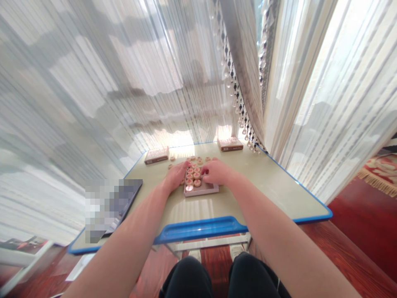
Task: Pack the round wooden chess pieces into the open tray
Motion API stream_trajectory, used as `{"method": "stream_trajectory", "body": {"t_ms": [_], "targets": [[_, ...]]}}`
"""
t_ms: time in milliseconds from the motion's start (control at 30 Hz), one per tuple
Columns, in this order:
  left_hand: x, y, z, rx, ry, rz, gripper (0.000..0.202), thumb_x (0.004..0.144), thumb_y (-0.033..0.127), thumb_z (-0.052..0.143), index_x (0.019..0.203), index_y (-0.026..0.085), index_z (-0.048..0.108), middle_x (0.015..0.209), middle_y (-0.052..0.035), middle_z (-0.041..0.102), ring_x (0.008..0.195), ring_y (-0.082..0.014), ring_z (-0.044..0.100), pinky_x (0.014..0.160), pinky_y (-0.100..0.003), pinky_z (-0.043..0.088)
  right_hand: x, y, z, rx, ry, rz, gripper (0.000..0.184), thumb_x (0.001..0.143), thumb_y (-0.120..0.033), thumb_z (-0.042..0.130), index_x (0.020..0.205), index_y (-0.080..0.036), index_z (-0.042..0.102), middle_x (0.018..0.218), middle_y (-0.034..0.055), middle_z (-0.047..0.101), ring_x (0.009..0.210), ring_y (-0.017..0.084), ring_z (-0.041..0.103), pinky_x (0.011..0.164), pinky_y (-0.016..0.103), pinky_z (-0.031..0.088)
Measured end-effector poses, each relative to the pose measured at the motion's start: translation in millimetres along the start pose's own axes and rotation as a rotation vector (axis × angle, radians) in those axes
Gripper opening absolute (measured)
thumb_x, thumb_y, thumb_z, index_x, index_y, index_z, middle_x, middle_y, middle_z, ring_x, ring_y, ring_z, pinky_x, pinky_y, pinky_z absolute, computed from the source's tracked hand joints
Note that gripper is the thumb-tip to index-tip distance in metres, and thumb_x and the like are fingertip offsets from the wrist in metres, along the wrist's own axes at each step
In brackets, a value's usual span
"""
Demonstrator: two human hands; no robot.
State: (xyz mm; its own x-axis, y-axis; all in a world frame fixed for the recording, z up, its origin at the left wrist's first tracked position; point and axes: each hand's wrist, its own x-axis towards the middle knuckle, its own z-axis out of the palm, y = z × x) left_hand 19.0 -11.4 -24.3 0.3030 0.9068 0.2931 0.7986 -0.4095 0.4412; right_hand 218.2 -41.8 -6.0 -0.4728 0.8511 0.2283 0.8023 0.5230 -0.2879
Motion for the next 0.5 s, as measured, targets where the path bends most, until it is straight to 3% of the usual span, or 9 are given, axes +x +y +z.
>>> {"method": "stream_trajectory", "body": {"t_ms": [100, 233, 400, 500], "targets": [[1, -3, 2.6, -0.022, 0.039, -0.008, 0.064, 0.09, 0.054, 0.012, 0.1, 0.018, 0.065, 0.11, -0.0081, 0.065, 0.107, -0.0223, 0.056, 0.096, -0.035, 0.039, 3, 4, 4, -0.038, 0.133, 0.06, 0.034, 0.072, -0.021, 0.053, 0.104, -0.019, 0.064, 0.095, 0.0055, 0.065, 0.096, 0.022, 0.05, 0.089, 0.032, 0.037], [3, -6, 5.0, -0.016, 0.117, 0.033, 0.052, 0.091, 0.044, 0.022, 0.103, 0.017, 0.065, 0.118, -0.0083, 0.061, 0.113, -0.0197, 0.052, 0.101, -0.031, 0.036, 9, 11, 10, -0.083, 0.227, 0.133, 0.034, 0.081, -0.023, 0.044, 0.109, -0.018, 0.063, 0.108, 0.0076, 0.062, 0.105, 0.023, 0.046, 0.097, 0.035, 0.031], [4, -5, 4.1, 0.021, 0.04, 0.079, 0.051, 0.092, 0.039, 0.02, 0.106, 0.018, 0.064, 0.118, -0.0073, 0.061, 0.114, -0.0187, 0.052, 0.102, -0.031, 0.035, 17, 9, 18, 0.027, 0.152, 0.079, 0.039, 0.089, -0.037, 0.036, 0.119, -0.025, 0.059, 0.12, 0.001, 0.06, 0.117, 0.022, 0.041, 0.103, 0.035, 0.027], [4, -4, 3.6, 0.019, 0.014, 0.072, 0.053, 0.092, 0.04, 0.018, 0.105, 0.019, 0.065, 0.116, -0.0054, 0.063, 0.112, -0.018, 0.053, 0.101, -0.031, 0.036, 21, 6, 22, 0.075, 0.089, 0.078, 0.04, 0.091, -0.035, 0.032, 0.124, -0.031, 0.055, 0.129, -0.0023, 0.054, 0.124, 0.021, 0.037, 0.106, 0.036, 0.024]]}}
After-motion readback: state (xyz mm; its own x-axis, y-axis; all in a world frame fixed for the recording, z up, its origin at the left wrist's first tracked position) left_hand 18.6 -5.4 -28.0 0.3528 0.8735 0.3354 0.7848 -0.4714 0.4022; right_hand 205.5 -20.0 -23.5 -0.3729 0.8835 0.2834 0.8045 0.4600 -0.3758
